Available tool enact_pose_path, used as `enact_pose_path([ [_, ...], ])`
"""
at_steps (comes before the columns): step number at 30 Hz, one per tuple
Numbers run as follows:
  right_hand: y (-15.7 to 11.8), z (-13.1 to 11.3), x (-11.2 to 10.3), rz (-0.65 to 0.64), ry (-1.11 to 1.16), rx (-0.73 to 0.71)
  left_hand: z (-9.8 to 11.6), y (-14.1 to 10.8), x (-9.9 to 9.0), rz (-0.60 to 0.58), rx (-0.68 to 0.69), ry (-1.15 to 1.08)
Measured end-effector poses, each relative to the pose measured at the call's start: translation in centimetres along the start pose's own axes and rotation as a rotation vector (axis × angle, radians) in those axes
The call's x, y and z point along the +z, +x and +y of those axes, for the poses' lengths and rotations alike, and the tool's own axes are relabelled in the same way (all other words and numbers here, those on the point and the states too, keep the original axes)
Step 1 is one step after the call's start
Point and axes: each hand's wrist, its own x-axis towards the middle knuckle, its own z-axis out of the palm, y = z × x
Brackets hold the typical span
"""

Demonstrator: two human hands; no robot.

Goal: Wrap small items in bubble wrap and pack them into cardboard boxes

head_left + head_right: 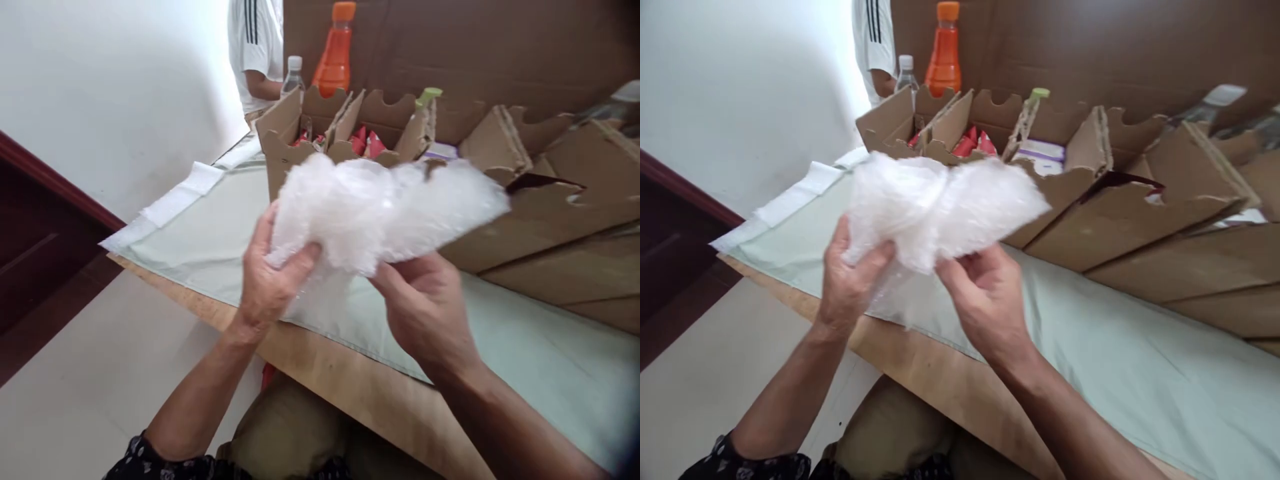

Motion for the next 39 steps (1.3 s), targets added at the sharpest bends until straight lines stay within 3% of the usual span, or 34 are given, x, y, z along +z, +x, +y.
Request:
enact_pose_path([
  [3, 3.6, 0.8, 6.4, -0.189, 0.065, -0.036, -1.3, 1.2, -5.7, 0.186, 0.024, 0.079],
  [6, 7.7, 3.2, 11.9, -0.32, 0.05, -0.046, -3.7, 2.8, -10.1, 0.343, 0.035, 0.189],
  [8, 10.4, 5.3, 14.6, -0.349, 0.003, -0.039, -5.4, 4.0, -12.2, 0.403, 0.013, 0.253],
  [11, 13.9, 8.3, 17.1, -0.333, -0.077, 0.008, -7.9, 5.5, -14.1, 0.446, -0.043, 0.38],
  [18, 18.6, 13.6, 17.6, -0.305, -0.3, 0.079, -11.6, 5.9, -15.7, 0.401, -0.089, 0.619],
  [24, 17.6, 16.5, 16.9, -0.28, -0.314, 0.02, -12.3, 4.8, -15.6, 0.376, -0.078, 0.628],
  [30, 15.3, 16.8, 16.5, -0.225, -0.339, -0.112, -12.1, 3.8, -15.0, 0.527, 0.084, 0.652],
  [39, 16.5, 17.2, 16.7, -0.464, -0.327, -0.176, -12.7, 4.0, -14.8, 0.367, 0.104, 0.738],
])
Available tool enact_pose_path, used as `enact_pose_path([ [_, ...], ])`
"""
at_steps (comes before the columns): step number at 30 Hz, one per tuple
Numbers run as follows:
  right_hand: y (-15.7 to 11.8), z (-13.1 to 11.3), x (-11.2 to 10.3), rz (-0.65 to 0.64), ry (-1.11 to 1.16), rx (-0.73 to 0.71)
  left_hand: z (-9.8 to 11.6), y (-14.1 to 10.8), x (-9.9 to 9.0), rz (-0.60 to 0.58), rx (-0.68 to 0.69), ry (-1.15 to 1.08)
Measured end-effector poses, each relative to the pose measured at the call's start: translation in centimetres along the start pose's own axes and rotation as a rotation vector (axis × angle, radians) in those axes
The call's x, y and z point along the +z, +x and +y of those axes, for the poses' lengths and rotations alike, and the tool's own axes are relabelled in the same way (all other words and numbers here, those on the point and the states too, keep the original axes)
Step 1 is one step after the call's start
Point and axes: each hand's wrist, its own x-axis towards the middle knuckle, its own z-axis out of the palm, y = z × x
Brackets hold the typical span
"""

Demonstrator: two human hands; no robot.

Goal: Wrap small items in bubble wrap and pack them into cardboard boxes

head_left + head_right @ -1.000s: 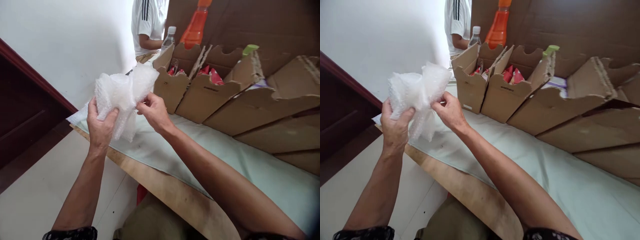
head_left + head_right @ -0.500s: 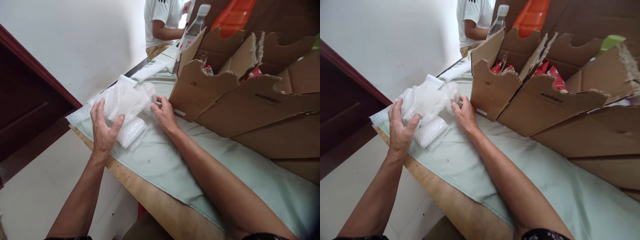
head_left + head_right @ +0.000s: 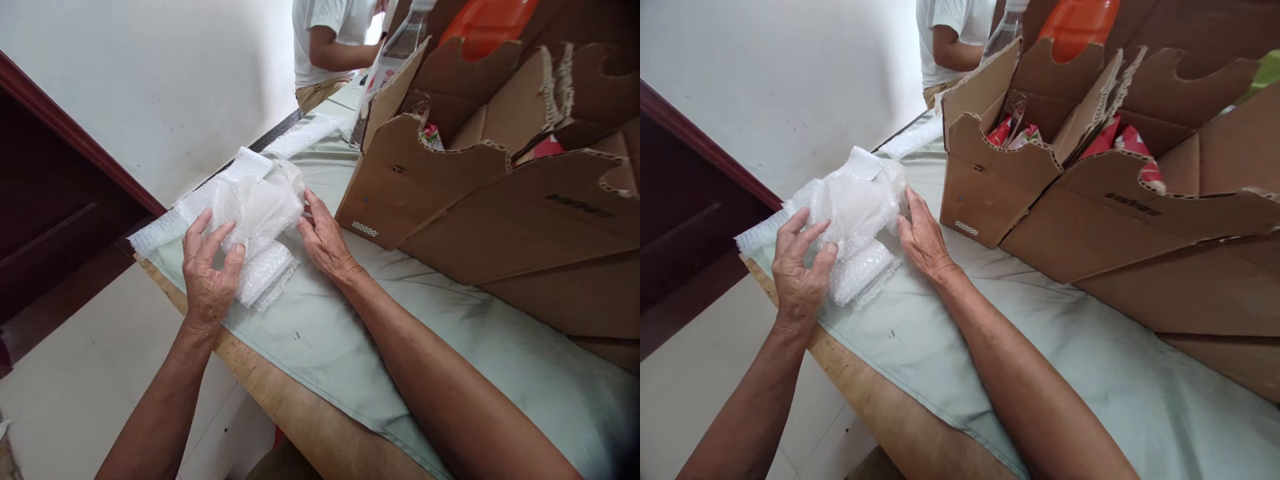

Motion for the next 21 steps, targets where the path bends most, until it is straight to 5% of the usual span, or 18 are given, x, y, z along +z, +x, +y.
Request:
enact_pose_path([
  [8, -1.2, -0.9, -0.2, 0.219, -0.047, 0.105, -0.3, -0.5, -0.5, 0.118, 0.02, -0.058],
  [16, 0.0, -0.5, -0.3, -0.115, -0.146, -0.016, -0.5, -0.3, 0.2, 0.01, -0.111, -0.062],
  [21, -0.2, -0.4, -0.2, 0.041, -0.167, -0.005, -0.9, -0.5, -0.1, 0.05, -0.067, -0.098],
])
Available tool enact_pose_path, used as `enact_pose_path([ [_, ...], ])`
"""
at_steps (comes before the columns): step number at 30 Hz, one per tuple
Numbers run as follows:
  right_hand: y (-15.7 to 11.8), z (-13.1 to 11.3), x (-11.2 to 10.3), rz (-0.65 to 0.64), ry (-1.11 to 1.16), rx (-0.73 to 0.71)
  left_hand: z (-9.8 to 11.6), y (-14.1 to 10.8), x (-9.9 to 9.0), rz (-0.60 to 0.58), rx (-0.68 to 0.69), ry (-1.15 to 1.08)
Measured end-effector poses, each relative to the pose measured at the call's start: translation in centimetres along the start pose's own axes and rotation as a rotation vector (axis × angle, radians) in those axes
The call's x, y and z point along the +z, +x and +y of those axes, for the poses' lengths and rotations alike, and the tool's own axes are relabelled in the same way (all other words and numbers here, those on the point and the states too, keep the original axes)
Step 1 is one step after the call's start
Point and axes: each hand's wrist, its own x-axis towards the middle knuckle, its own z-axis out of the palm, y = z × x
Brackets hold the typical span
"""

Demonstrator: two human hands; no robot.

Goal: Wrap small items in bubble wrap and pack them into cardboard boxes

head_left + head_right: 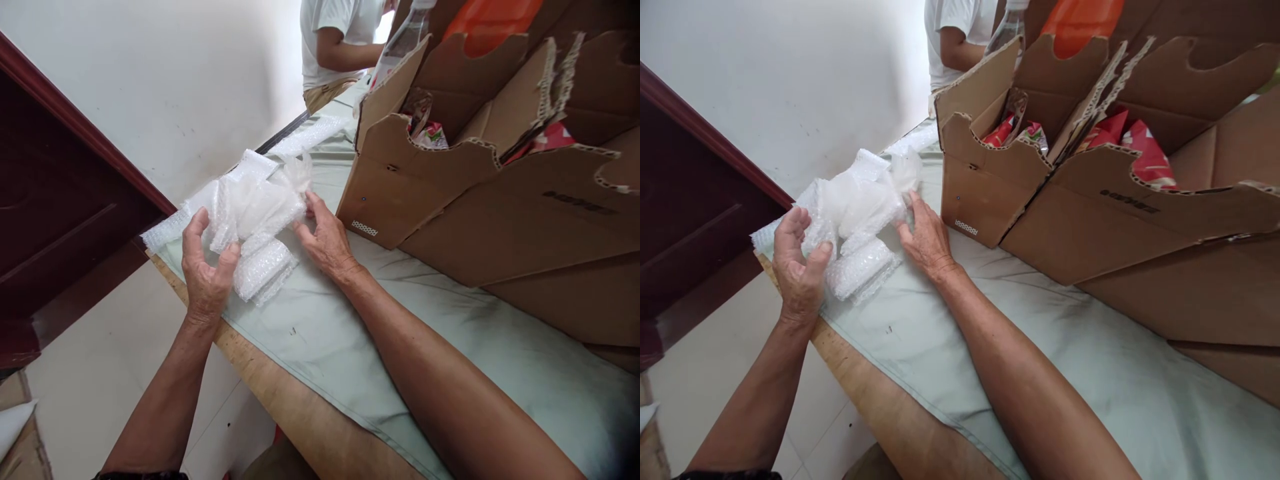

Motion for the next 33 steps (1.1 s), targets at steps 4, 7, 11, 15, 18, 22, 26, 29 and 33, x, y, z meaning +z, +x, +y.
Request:
enact_pose_path([
  [4, -1.1, -1.4, -0.4, 0.177, -0.025, 0.01, -0.3, 0.0, -0.2, 0.044, 0.047, 0.031],
  [7, -1.6, -2.5, -0.9, 0.137, -0.028, -0.009, -0.3, 0.1, -0.1, 0.049, 0.104, 0.061],
  [11, -1.9, -3.3, -1.1, -0.215, -0.068, -0.052, 0.0, 0.2, 0.2, 0.054, 0.133, 0.09],
  [15, -2.0, -3.2, -0.6, -0.263, -0.095, -0.043, 0.1, 0.3, 0.4, 0.132, 0.086, 0.087],
  [18, -2.0, -2.7, -0.3, -0.094, -0.083, 0.039, 0.2, 0.2, 0.2, 0.214, 0.064, 0.047],
  [22, -1.6, -1.6, -0.4, 0.08, -0.081, 0.064, 0.3, 0.2, 0.0, 0.294, 0.088, -0.037],
  [26, -1.4, -0.6, -0.1, 0.074, 0.041, -0.003, 0.5, 0.2, -0.2, 0.274, 0.092, -0.018],
  [29, -1.4, -0.5, 0.3, 0.026, 0.138, -0.061, 1.0, 0.2, -0.3, 0.175, 0.089, -0.013],
  [33, -1.6, -0.9, 0.1, 0.133, 0.067, -0.046, 1.2, 0.0, -0.5, 0.062, 0.109, -0.023],
])
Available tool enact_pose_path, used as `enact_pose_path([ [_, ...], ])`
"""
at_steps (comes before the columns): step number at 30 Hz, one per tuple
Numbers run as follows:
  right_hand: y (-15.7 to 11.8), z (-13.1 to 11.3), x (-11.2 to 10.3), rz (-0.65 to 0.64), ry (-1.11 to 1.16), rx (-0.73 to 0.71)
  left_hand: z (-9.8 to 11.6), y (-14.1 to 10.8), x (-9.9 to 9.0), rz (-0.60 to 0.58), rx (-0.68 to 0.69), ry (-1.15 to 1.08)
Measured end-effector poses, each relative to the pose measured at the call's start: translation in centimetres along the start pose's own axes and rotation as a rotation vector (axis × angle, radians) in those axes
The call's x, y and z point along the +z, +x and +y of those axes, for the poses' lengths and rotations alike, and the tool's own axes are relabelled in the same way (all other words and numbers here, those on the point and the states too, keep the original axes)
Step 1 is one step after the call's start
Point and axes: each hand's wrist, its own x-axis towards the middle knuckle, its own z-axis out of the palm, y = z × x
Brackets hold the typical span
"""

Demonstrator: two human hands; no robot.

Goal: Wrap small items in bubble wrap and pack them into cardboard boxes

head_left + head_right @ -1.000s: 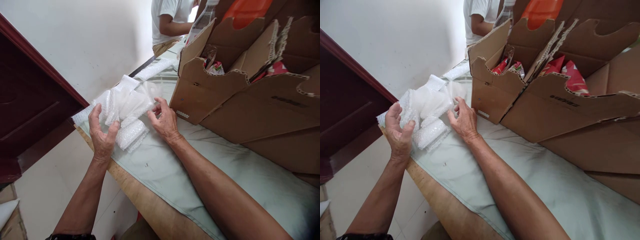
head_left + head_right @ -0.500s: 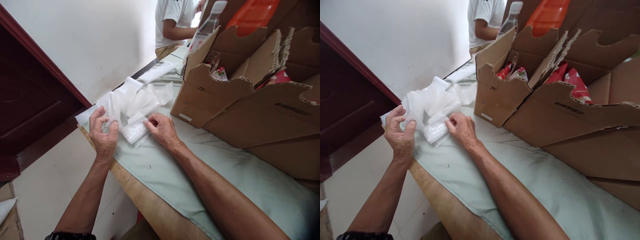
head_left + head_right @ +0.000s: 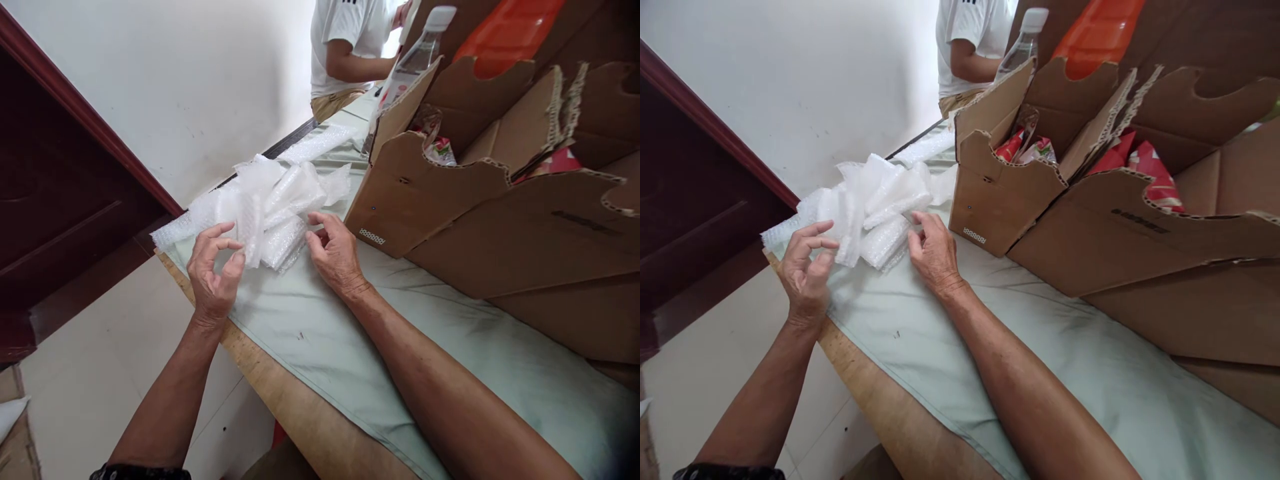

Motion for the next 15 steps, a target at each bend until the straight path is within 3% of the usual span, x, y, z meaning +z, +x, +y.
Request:
enact_pose_path([
  [2, -0.05, -0.33, -0.25, 0.011, -0.06, -0.01, -0.12, -0.08, 0.03, 0.06, 0.011, 0.029],
  [4, -0.1, -0.58, -0.4, -0.087, -0.123, -0.059, -0.3, -0.06, 0.15, 0.107, 0.002, 0.061],
  [7, -0.16, -0.68, -0.37, -0.242, -0.22, -0.137, -0.36, 0.18, 0.41, 0.018, -0.008, 0.093],
  [10, -0.15, -0.62, -0.25, -0.194, -0.272, -0.107, -0.1, 0.4, 0.52, -0.045, 0.022, 0.097],
  [12, -0.12, -0.61, -0.24, -0.138, -0.278, -0.068, 0.12, 0.41, 0.47, -0.022, 0.011, 0.096],
  [15, -0.08, -0.69, -0.32, -0.152, -0.285, -0.05, 0.26, 0.25, 0.36, 0.047, -0.005, 0.102],
])
